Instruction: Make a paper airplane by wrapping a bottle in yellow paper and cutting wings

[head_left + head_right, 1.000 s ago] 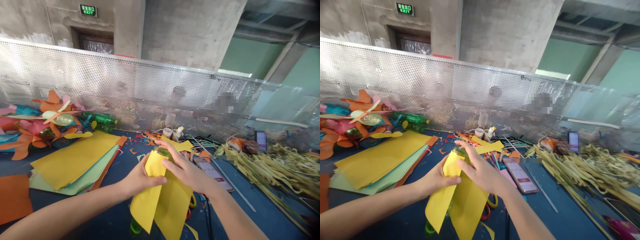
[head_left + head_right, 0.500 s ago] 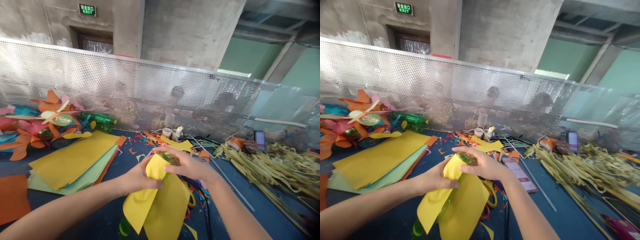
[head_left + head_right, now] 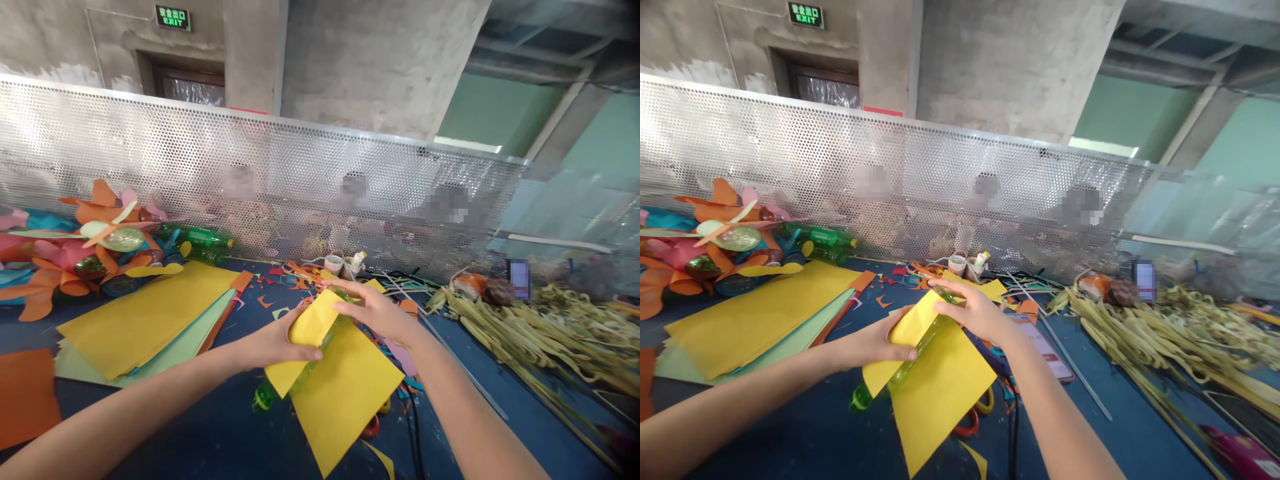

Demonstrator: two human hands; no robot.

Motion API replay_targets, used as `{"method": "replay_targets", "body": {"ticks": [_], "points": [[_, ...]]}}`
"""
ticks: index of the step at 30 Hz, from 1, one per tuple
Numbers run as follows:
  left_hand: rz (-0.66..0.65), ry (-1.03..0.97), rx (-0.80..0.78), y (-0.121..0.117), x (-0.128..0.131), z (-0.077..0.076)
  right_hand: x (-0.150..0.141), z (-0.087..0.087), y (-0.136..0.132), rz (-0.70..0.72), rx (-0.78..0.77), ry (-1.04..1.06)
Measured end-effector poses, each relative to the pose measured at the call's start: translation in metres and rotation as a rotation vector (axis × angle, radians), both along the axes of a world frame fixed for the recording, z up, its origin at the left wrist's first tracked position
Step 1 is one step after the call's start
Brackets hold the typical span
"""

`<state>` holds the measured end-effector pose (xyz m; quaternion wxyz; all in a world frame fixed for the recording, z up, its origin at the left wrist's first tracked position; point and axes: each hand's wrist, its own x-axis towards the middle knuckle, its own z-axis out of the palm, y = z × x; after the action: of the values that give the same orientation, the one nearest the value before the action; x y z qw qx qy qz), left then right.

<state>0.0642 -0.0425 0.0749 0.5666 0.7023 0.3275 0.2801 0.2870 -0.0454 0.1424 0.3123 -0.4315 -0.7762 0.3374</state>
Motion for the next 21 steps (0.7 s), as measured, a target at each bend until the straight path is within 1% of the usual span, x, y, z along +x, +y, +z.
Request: {"method": "replay_targets", "body": {"ticks": [3,6,8,11,14,17,21], "points": [[0.003,0.009,0.131,0.006,0.001,-0.011,0.0,-0.003,0.004,-0.049,-0.018,-0.01],[-0.008,0.023,0.145,0.01,0.002,-0.017,-0.001,-0.005,0.005,-0.092,-0.04,-0.03],[-0.025,0.016,0.119,0.011,0.002,-0.015,-0.002,-0.006,0.005,-0.126,-0.066,-0.028],[-0.102,-0.005,0.053,0.012,-0.001,-0.008,-0.003,-0.008,0.005,-0.166,-0.101,-0.023],[-0.192,0.024,0.043,0.013,-0.005,-0.002,-0.002,-0.012,0.007,-0.169,-0.074,-0.057],[-0.213,0.06,0.142,0.012,-0.009,0.002,-0.002,-0.016,0.009,-0.17,-0.028,-0.081],[-0.107,0.135,0.412,0.002,-0.009,0.009,-0.008,-0.018,0.006,-0.202,-0.028,-0.105]]}}
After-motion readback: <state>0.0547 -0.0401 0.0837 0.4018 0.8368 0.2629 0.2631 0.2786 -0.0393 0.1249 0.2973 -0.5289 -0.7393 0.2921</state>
